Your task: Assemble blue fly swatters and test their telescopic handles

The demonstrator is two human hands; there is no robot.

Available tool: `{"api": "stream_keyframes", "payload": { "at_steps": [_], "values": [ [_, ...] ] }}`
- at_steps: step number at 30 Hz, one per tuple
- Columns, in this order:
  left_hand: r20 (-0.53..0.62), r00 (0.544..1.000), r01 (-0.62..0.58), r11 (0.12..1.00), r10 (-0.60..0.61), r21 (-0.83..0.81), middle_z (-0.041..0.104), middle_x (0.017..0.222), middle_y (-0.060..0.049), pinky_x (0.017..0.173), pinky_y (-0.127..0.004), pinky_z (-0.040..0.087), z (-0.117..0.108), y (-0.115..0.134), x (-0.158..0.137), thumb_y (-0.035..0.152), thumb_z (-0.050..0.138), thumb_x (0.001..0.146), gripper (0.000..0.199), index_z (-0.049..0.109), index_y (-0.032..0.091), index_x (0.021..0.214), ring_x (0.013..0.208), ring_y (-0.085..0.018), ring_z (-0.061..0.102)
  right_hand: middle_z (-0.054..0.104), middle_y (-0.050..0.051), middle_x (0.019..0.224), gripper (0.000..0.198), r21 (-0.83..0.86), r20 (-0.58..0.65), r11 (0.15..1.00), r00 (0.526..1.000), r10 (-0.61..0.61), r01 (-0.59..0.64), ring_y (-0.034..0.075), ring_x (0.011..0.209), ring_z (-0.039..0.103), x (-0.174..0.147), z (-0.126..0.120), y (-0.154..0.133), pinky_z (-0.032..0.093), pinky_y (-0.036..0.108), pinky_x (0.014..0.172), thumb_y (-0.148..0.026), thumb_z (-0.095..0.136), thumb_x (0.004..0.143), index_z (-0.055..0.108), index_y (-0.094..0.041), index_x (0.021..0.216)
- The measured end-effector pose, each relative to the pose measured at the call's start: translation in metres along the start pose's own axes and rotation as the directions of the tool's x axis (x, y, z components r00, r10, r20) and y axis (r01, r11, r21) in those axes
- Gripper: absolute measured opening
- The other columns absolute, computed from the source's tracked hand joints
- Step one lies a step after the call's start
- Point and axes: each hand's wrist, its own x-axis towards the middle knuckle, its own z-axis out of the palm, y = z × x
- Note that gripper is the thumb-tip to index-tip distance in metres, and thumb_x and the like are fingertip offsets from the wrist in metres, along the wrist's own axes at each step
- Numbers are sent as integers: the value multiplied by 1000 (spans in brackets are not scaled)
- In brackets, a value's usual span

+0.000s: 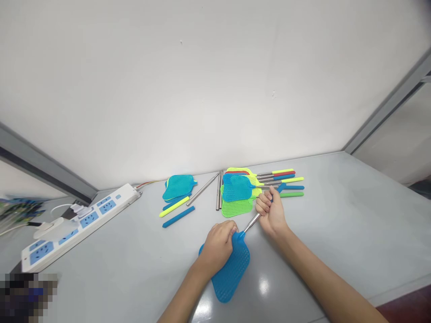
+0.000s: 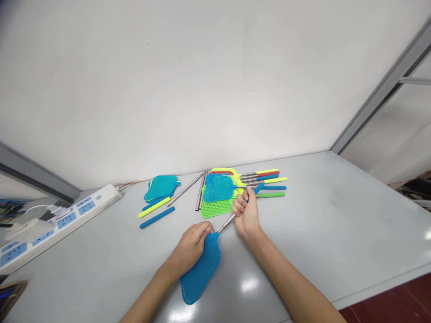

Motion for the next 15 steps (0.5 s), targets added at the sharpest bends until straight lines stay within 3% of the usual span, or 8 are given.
{"api": "stream_keyframes", "payload": {
  "at_steps": [7,15],
  "values": [
    [-1,1000,23,1000,-23,1,55,74,-2,74,-28,36,1,-5,-1,17,23,83,25,45,20,71,75,-15,50,22,-11,41,35,-2,-9,999,999,-35,35,3,31,16,-4,-1,10,13,14,27,-39,53,74,30,-18,57],
    [-48,996,66,992,-71,-106,56,77,-1,76,-30,35,-1,9,0,28,24,86,28,48,20,74,78,-16,49,25,-10,44,28,13,66,998,996,58,-59,3,31,21,-3,4,-6,18,15,28,-27,53,74,32,-18,57]
  ]
}}
